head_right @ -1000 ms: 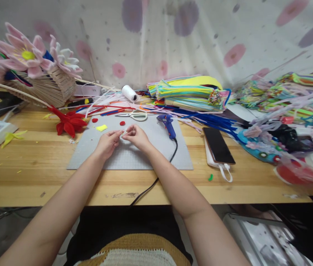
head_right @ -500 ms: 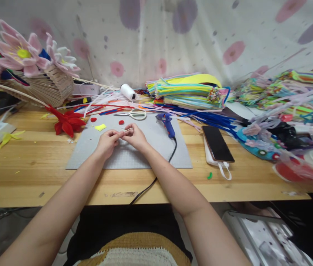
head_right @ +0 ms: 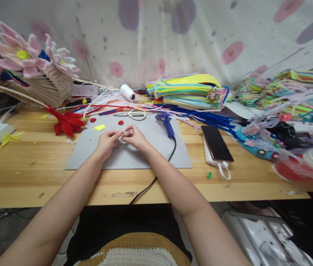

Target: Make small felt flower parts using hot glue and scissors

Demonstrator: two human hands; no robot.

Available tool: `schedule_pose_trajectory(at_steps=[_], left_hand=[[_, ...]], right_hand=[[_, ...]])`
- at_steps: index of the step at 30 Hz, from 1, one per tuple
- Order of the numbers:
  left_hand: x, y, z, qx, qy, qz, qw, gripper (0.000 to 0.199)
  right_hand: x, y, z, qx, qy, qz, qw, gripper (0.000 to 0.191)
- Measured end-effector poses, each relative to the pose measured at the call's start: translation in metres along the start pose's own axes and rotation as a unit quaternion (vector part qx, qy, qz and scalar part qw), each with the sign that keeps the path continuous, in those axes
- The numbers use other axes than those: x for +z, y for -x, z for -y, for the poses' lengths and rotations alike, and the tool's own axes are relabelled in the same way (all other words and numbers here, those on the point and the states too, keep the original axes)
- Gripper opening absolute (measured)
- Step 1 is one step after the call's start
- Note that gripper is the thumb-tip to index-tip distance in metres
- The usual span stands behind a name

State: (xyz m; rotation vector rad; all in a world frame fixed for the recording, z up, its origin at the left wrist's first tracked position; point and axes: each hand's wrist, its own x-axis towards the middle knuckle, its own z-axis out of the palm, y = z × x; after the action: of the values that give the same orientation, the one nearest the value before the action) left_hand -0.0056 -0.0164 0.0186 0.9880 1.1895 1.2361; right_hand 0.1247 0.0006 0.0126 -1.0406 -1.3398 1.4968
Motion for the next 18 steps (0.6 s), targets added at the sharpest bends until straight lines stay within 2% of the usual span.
schedule_pose_trajectory(at_steps=[6, 11, 15, 18], left_hand=[[0.002, -0.003, 0.000, -0.017, 0.007, -0.044, 0.999, 0.033], [0.001, -0.003, 0.000, -0.023, 0.025, -0.034, 0.999, 0.037], [0.001, 0.000, -0.007, -0.029, 0.074, -0.006, 0.997, 0.042], [0.001, 0.002, -0.012, -0.034, 0.126, -0.017, 0.991, 0.047]], right_hand=[[0.000, 0.000, -0.001, -0.005, 0.004, 0.040, 0.999, 0.036], [0.000, 0.003, 0.002, 0.001, 0.002, 0.077, 0.997, 0.036], [-0.003, 0.003, 0.002, 0.009, -0.004, 0.069, 0.998, 0.038], [-0.006, 0.002, 0.001, 0.015, -0.008, 0.055, 0.998, 0.041]])
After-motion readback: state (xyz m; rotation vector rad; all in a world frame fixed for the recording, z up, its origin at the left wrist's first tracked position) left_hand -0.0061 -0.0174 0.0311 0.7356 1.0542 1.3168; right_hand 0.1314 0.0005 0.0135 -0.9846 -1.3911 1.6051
